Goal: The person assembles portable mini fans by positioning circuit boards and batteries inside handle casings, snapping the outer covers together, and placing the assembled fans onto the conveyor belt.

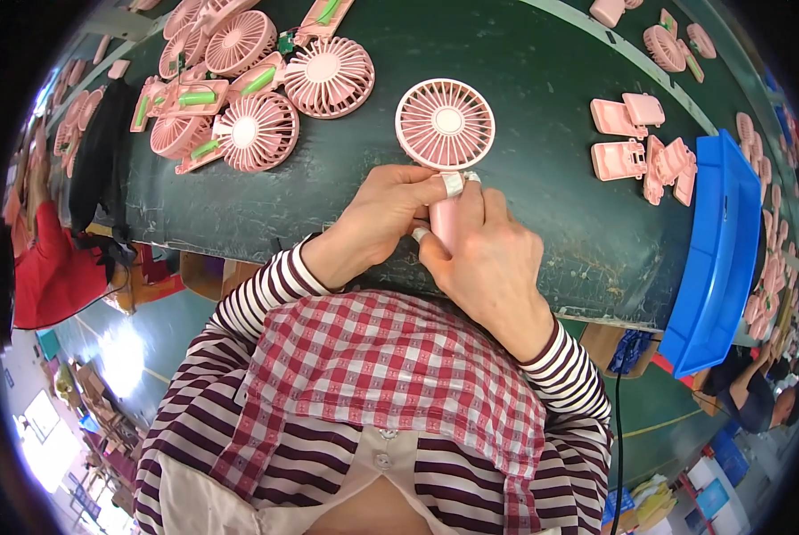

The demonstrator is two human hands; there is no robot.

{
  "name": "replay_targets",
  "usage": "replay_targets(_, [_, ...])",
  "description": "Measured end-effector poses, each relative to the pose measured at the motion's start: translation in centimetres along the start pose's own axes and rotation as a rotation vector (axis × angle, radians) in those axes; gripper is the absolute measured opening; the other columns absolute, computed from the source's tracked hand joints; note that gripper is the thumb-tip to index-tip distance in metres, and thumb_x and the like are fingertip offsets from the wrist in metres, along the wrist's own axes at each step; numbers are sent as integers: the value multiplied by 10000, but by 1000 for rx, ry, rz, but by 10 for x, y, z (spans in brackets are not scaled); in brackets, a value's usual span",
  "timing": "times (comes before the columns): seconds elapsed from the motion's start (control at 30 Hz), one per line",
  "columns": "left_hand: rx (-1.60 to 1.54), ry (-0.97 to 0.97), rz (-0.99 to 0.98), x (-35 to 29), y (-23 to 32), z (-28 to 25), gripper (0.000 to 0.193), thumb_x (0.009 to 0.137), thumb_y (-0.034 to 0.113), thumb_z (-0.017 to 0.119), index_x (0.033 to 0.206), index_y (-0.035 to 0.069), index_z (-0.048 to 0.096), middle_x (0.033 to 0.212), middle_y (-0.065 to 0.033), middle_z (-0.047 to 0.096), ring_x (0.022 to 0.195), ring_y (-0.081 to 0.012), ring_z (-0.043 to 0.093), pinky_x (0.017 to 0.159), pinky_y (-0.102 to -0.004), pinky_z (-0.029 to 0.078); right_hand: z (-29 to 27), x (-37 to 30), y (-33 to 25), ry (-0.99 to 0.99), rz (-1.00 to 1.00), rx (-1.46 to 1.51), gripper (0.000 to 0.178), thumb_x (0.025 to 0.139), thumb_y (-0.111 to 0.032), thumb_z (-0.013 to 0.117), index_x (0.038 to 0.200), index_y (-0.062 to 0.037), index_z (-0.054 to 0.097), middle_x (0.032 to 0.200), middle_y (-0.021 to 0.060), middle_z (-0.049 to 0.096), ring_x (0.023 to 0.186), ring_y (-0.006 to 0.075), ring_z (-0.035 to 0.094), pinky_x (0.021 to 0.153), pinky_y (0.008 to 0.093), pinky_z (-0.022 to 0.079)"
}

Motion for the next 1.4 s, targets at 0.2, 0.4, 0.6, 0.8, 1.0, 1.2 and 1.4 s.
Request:
replay_targets(0.2, [-39,12,-46,2,0,0,306,860,207,581,1025,-51,579,908,-109,615,777,-169,612,642,-288,501,-3,1,5,37,-23,55,501,679,-246,703,1063,27,534,742,116,554,508,263,560,464,349,458])
replay_targets(0.4, [-110,1,-68,-2,6,4,292,863,185,563,1056,-34,561,970,-101,613,862,-175,617,759,-307,519,9,-14,40,138,437,564,321,754,-260,675,868,32,604,556,93,560,478,164,542,445,286,409])
replay_targets(0.6, [-138,20,-20,-2,4,2,285,846,188,596,1016,-40,585,945,-89,614,840,-151,600,766,-284,489,13,-16,41,-326,711,1138,262,841,-222,612,835,40,618,697,20,573,611,56,503,532,215,388])
replay_targets(0.8, [-150,-21,61,-2,5,5,284,848,184,598,1030,-34,589,951,-83,622,851,-145,590,786,-279,471,17,-9,34,-237,783,1353,307,826,-229,626,927,60,637,764,50,618,659,88,547,591,207,419])
replay_targets(1.0, [-182,-64,166,-2,3,5,253,852,155,588,1020,-33,598,934,-87,633,843,-139,589,783,-275,470,11,-8,30,-219,744,1376,289,805,-199,645,881,80,643,761,80,630,680,103,570,605,225,442])
replay_targets(1.2, [-211,-91,223,1,2,3,232,844,133,594,1007,-32,607,914,-85,636,817,-128,588,750,-262,470,13,-6,23,-205,676,1252,259,806,-165,637,938,55,600,818,68,616,674,101,569,580,233,458])
replay_targets(1.4, [-145,-121,231,3,6,5,271,835,113,598,1057,-41,574,978,-107,620,868,-152,589,770,-276,476,18,-1,21,-185,686,1293,300,765,-89,640,1008,60,545,874,98,607,716,141,599,600,251,513])
Point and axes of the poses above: each hand's wrist, its own x-axis towards the middle knuckle, its own z-axis out of the palm, y = z × x, the point moved 2 cm from there along x, towards the middle knuckle
